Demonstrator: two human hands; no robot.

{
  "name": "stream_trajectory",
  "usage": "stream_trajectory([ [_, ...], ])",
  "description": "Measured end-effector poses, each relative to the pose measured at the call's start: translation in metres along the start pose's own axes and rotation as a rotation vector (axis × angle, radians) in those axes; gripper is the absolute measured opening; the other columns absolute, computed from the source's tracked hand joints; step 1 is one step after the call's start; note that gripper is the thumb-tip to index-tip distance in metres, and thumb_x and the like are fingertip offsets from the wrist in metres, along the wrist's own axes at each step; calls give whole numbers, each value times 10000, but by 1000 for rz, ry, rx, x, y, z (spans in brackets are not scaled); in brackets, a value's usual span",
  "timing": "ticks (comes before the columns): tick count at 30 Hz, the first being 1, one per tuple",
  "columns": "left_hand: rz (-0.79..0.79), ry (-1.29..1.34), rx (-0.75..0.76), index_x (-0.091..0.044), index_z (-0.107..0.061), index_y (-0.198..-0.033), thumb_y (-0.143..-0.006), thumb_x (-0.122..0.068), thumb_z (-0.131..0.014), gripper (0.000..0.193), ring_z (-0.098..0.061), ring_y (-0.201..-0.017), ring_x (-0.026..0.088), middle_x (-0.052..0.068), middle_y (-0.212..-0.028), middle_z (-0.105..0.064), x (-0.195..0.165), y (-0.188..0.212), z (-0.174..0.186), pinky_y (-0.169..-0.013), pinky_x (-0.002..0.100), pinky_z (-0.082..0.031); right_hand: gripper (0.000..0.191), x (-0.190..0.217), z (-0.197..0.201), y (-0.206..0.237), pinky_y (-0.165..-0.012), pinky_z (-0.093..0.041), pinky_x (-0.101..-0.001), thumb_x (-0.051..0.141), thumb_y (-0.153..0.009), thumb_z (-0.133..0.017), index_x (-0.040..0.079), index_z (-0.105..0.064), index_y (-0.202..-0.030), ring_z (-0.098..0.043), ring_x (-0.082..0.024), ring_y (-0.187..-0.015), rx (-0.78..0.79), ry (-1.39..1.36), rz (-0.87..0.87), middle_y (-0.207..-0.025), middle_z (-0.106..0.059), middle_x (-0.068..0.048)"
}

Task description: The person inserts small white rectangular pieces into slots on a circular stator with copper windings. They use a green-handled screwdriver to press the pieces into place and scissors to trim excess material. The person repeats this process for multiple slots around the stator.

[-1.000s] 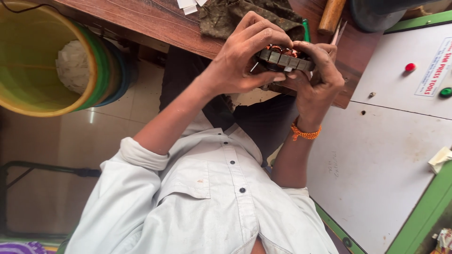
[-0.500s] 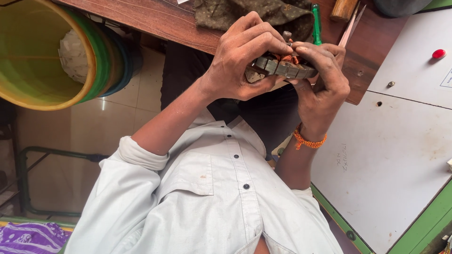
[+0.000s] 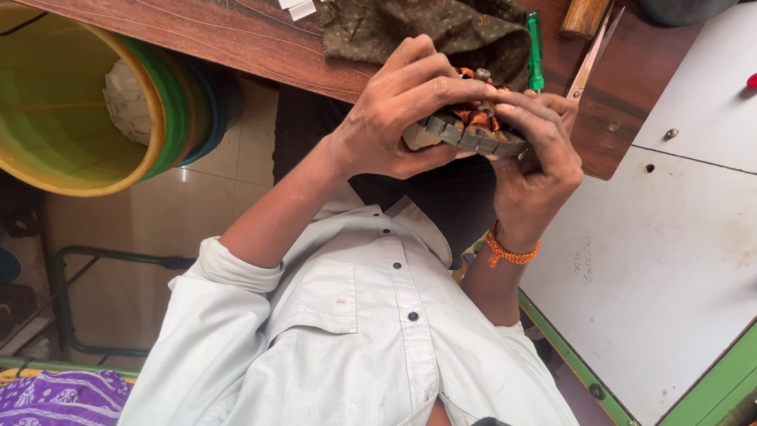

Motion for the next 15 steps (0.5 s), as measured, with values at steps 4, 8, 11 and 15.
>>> stream_trajectory([
  [4, 3, -37, -28, -110, -664, -1267, -930, -252, -932, 453, -538, -1081, 230, 49, -1106, -612, 0, -7, -1, -916, 353, -475, 353, -3, 1, -6, -1046, -532, -321, 243, -947, -857, 37, -736, -1206, -606, -193, -1172, -2, -41, -3, -1189, -765, -76],
  [8, 40, -40, -48, -112, -670, -1205, -909, -261, -915, 412, -530, -1044, 230, 43, -1052, -587, -2, -12, -1, -905, 368, -484, 382, 0, 1, -11, -1056, -542, -320, 307, -954, -841, 49, -722, -1208, -610, -187, -1207, 15, -164, -59, -1228, -752, -61],
  [11, 54, -40, -42, -119, -677, -1200, -891, -253, -908, 408, -522, -1038, 233, 44, -1052, -573, -3, -10, 0, -876, 362, -488, 410, 4, 5, -10, -1076, -524, -324, 321, -938, -847, 48, -722, -1218, -590, -179, -1228, 49, -146, -56, -1200, -741, -68],
  [15, 55, -49, -69, -141, -681, -1195, -836, -233, -879, 420, -518, -1039, 228, 29, -1075, -571, -5, -6, -5, -904, 371, -496, 400, 8, 4, -6, -1162, -465, -336, 327, -930, -842, 48, -733, -1195, -587, -176, -1271, 47, -120, -44, -1207, -736, -76],
])
Point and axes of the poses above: each hand's wrist, its own y-axis away from the middle knuckle, its own z-axis out of the back of the hand, x = y × z, the point moved 1 cm from there along -y, towards the middle knuckle
